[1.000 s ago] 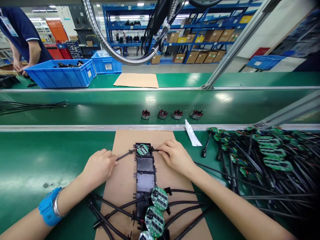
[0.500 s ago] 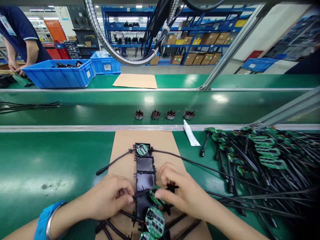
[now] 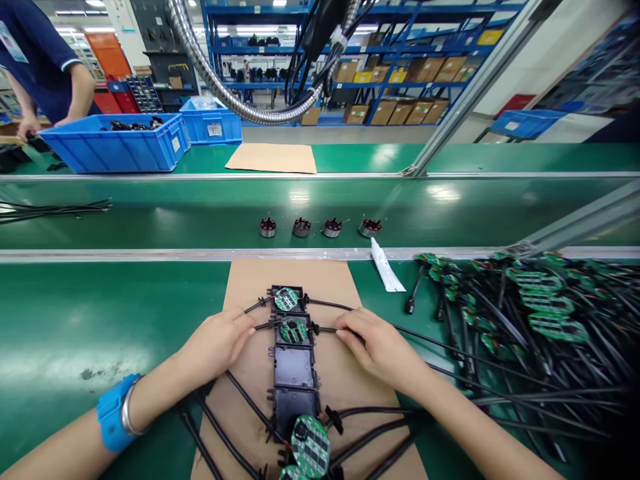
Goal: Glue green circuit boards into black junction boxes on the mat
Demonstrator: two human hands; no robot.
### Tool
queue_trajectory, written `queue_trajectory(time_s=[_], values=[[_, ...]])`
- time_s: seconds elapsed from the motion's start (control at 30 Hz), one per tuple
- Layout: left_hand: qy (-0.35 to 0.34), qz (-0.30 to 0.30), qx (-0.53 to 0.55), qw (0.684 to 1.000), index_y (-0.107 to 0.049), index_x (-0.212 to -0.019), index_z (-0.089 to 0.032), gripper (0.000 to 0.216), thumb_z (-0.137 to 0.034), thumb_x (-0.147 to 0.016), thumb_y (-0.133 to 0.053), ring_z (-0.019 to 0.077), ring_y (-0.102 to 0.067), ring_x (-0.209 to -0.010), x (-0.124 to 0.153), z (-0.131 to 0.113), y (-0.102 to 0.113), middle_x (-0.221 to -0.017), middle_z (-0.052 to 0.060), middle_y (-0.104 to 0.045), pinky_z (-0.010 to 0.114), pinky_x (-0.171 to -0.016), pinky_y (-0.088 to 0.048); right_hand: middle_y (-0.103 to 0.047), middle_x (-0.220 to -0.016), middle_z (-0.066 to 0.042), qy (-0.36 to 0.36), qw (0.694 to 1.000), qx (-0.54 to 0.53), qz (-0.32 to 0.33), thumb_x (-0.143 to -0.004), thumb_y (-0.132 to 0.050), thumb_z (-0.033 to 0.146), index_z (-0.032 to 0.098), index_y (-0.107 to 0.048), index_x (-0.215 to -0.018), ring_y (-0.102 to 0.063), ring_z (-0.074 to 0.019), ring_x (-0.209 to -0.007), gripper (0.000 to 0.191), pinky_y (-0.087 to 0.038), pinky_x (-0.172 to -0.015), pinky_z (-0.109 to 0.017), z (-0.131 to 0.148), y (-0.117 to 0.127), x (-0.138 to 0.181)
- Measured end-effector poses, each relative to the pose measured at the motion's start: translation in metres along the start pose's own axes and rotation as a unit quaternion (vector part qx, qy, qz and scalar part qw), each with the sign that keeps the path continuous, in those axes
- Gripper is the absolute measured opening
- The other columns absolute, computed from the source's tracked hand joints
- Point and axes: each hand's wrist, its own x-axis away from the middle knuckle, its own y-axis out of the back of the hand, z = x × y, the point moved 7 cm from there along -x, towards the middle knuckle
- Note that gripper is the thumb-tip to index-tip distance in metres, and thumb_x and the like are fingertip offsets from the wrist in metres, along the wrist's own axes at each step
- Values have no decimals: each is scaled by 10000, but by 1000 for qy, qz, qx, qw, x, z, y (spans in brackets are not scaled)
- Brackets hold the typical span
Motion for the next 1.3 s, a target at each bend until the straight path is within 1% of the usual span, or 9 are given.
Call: queue_trajectory(time_s=[0.17,0.33,0.6,0.77,0.9,1.1,1.17,1.23,1.3], values=[[11,3,-30,999,-630,-960,-153,316,-132,-945,-315,198,-619,-781,-2,0,-4,-885,83,-620,340,-748,-534,-601,-875,-89,32,995,88,-40,-900,-395,126,200,-603,-871,-528,-230,-840,222,-441,-761,-362,2,-11,2],[-41,-65,0,997,-582,-1025,-182,156,-231,-935,-464,215,-643,-873,2,-7,2,-973,63,-664,342,-772,-541,-592,-837,-90,60,989,114,-74,-880,-357,46,171,-601,-860,-519,-217,-813,275,-434,-758,-351,-2,-18,2],[-57,-156,12,986,-594,-991,-188,202,-240,-977,-400,183,-653,-786,9,-7,6,-886,42,-673,299,-703,-543,-603,-890,-71,131,983,102,-80,-934,-461,202,178,-571,-948,-531,-200,-837,114,-444,-762,-335,11,-10,5],[-61,-172,5,983,-597,-1012,-177,229,-250,-989,-381,176,-648,-789,13,-7,8,-901,49,-674,296,-707,-540,-590,-845,-73,142,978,103,-108,-938,-404,120,154,-571,-920,-514,-186,-802,171,-439,-751,-321,12,-10,5],[-64,-153,-16,986,-626,-958,-185,246,-260,-981,-394,181,-633,-766,13,-9,2,-849,41,-669,305,-710,-532,-592,-825,-71,145,976,115,-114,-934,-433,129,153,-588,-877,-501,-189,-784,167,-424,-725,-317,12,-11,4],[-9,-144,-48,988,-634,-886,-177,218,-265,-959,-449,214,-591,-806,12,-4,1,-852,65,-629,343,-723,-503,-594,-818,-74,130,977,121,-117,-930,-446,141,155,-622,-883,-512,-190,-793,183,-403,-735,-319,14,-9,5],[-32,-131,-12,991,-623,-900,-182,194,-261,-958,-455,207,-578,-831,16,-11,7,-873,61,-620,342,-757,-489,-588,-837,-80,120,979,105,-124,-928,-444,153,151,-619,-907,-505,-199,-815,176,-398,-750,-335,26,-2,12],[-90,-78,71,990,-606,-908,-194,161,-259,-954,-465,188,-571,-838,21,-28,10,-875,42,-614,317,-775,-473,-573,-868,-78,113,989,47,-88,-918,-473,202,162,-609,-948,-489,-204,-830,145,-399,-759,-346,48,0,22],[-141,12,154,978,-590,-937,-207,113,-308,-923,-541,173,-576,-833,29,-46,6,-875,23,-614,282,-758,-462,-549,-913,-69,102,994,-39,0,-867,-565,294,189,-596,-983,-474,-215,-868,159,-409,-769,-354,75,-6,32]])
